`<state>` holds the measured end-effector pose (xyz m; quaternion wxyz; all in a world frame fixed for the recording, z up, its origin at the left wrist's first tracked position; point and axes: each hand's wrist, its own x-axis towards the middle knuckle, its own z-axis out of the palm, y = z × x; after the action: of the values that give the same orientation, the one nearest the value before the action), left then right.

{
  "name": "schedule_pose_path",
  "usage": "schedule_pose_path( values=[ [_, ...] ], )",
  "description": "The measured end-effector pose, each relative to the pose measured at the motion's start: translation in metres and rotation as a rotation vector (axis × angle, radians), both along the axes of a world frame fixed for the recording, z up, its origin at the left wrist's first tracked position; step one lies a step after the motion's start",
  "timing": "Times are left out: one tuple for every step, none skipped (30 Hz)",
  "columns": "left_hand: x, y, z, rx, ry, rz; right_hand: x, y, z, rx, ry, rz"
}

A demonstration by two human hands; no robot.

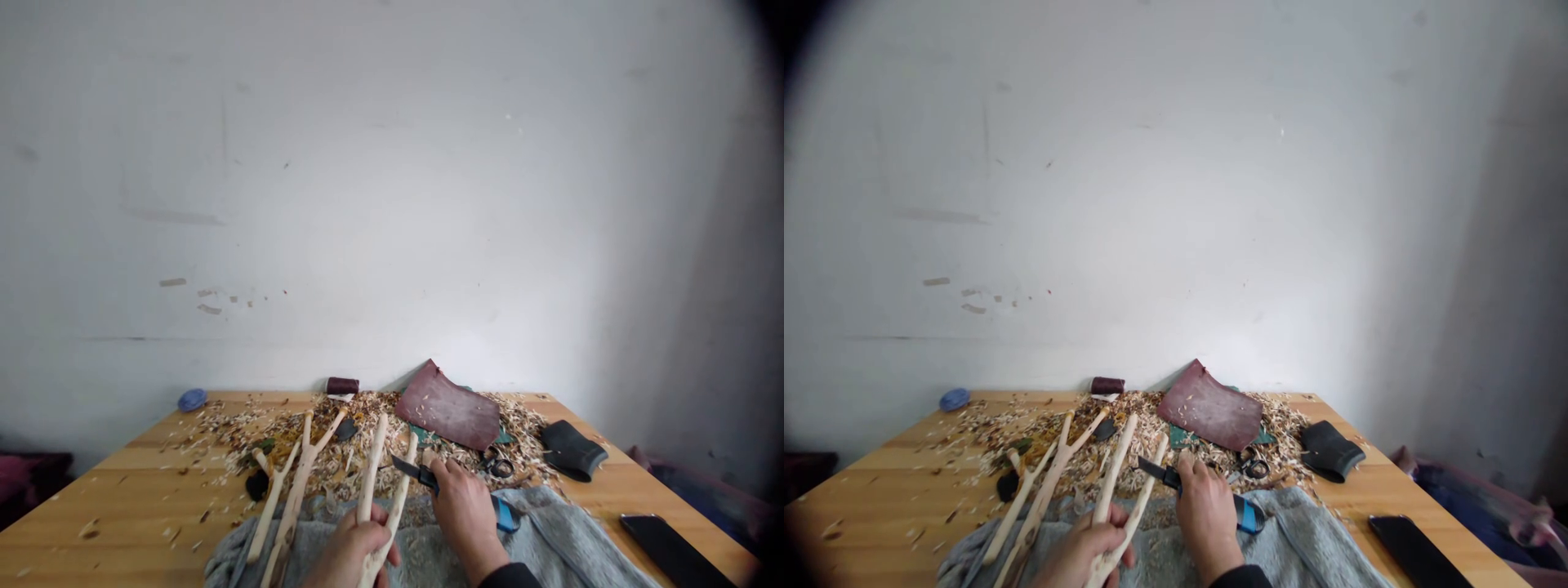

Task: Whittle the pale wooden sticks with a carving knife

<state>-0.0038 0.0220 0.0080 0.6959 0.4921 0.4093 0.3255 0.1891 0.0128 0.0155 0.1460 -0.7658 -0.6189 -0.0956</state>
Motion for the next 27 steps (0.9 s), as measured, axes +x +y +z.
schedule_pose_path(
  values=[
    [0.000,0.000,0.000,0.010,0.003,-0.009,-0.001,0.000,0.000,-0.001,-0.002,0.001],
    [0.000,0.000,-0.001,0.022,0.003,-0.017,-0.002,0.000,0.000,0.000,-0.002,0.002],
    [-0.001,0.001,0.000,0.033,0.004,-0.025,-0.002,0.000,0.000,-0.001,-0.001,0.001],
    [-0.001,0.001,0.000,0.041,0.006,-0.033,-0.002,0.001,0.000,-0.004,0.000,-0.001],
    [-0.001,0.001,0.000,0.046,0.011,-0.037,-0.002,0.001,0.000,-0.006,-0.001,-0.004],
    [-0.002,0.001,0.001,0.047,0.017,-0.035,-0.002,0.001,-0.001,-0.009,-0.002,-0.009],
    [-0.002,0.001,0.001,0.047,0.023,-0.035,-0.001,0.002,-0.001,-0.011,-0.003,-0.015],
    [-0.001,0.002,0.001,0.044,0.028,-0.037,0.000,0.002,-0.002,-0.011,-0.004,-0.020],
    [-0.001,0.002,0.001,0.039,0.031,-0.039,0.001,0.003,-0.002,-0.010,-0.006,-0.027],
    [-0.001,0.002,0.001,0.031,0.030,-0.040,0.002,0.003,-0.003,-0.007,-0.007,-0.032],
    [-0.001,0.003,0.001,0.021,0.026,-0.043,0.003,0.004,-0.003,-0.004,-0.008,-0.038],
    [-0.001,0.003,0.001,0.009,0.021,-0.046,0.005,0.004,-0.003,-0.003,-0.009,-0.043],
    [-0.001,0.003,0.001,-0.003,0.014,-0.052,0.006,0.005,-0.003,-0.001,-0.010,-0.048],
    [-0.001,0.003,0.001,-0.012,0.007,-0.054,0.007,0.006,-0.003,0.001,-0.013,-0.052],
    [0.000,0.003,0.000,-0.016,0.002,-0.054,0.009,0.006,-0.003,0.003,-0.017,-0.056],
    [0.000,0.004,0.000,-0.018,-0.002,-0.052,0.009,0.007,-0.003,0.007,-0.023,-0.058],
    [0.000,0.004,-0.001,-0.023,-0.004,-0.048,0.010,0.008,-0.003,0.012,-0.029,-0.061],
    [0.001,0.004,-0.001,-0.027,-0.012,-0.043,0.010,0.008,-0.003,0.017,-0.036,-0.063],
    [0.002,0.004,-0.002,-0.031,-0.022,-0.037,0.010,0.009,-0.003,0.023,-0.042,-0.063],
    [0.003,0.004,-0.003,-0.039,-0.033,-0.035,0.009,0.010,-0.004,0.029,-0.047,-0.062],
    [0.003,0.004,-0.004,-0.048,-0.044,-0.036,0.008,0.010,-0.004,0.034,-0.052,-0.063],
    [0.004,0.005,-0.004,-0.060,-0.053,-0.040,0.007,0.011,-0.005,0.040,-0.057,-0.064],
    [0.005,0.005,-0.004,-0.076,-0.061,-0.045,0.007,0.011,-0.005,0.044,-0.064,-0.062],
    [0.004,0.006,-0.004,-0.097,-0.068,-0.049,0.009,0.012,-0.006,0.048,-0.071,-0.056],
    [0.004,0.007,-0.003,-0.120,-0.073,-0.051,0.011,0.011,-0.006,0.052,-0.075,-0.056],
    [0.002,0.008,-0.001,-0.139,-0.082,-0.053,0.016,0.011,-0.006,0.051,-0.068,-0.072],
    [0.000,0.009,0.000,-0.156,-0.087,-0.066,0.022,0.010,-0.006,0.042,-0.047,-0.107]
  ],
)
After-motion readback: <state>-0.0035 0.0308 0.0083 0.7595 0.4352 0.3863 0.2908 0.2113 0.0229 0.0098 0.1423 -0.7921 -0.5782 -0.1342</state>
